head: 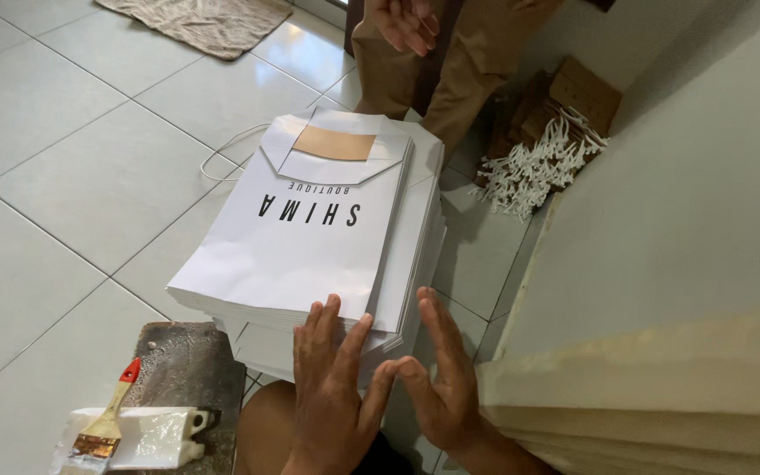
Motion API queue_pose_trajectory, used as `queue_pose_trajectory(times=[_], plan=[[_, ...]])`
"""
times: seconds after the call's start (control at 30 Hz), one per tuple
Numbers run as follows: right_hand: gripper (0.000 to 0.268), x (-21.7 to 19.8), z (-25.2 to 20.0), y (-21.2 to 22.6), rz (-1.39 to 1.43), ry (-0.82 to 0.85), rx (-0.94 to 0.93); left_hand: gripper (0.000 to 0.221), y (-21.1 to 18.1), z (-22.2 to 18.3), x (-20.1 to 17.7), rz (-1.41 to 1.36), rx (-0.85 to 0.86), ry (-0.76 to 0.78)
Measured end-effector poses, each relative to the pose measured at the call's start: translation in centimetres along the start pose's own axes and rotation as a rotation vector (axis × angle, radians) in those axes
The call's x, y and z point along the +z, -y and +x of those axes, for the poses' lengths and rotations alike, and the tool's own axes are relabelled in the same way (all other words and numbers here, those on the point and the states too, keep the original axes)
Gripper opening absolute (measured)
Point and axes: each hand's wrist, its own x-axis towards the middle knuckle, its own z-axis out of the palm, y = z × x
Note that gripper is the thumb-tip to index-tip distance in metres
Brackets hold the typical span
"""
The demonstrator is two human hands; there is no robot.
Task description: The person applies glue with a brush to the bottom flaps of a stack of paper bags and folds the bottom of one bag by hand.
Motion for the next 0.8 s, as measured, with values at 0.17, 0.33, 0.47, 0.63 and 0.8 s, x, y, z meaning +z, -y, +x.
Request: queue_pose_trajectory(times=[0.17,0.33,0.47,0.63,0.8], plan=[[0.054,1.4,-0.1,0.3,0.029,0.037,-0.071,0.057,0.9,-0.2,0.3,0.033,-0.004,0.022],[0.053,2.2,0.3,0.3,0.019,0.046,-0.12,0.056,1.0,0.1,0.2,0.035,-0.027,0.01],[0.054,2.5,1.0,0.4,0.012,0.073,-0.158,0.057,1.3,0.1,0.3,0.044,-0.03,0.005],[0.06,1.6,1.0,-0.7,0.02,0.021,-0.077,0.054,1.2,0.3,0.1,-0.003,-0.047,-0.003],[0.063,1.2,0.8,-1.3,-0.053,0.003,-0.017,0.049,0.9,0.6,-0.4,-0.047,-0.069,0.019]])
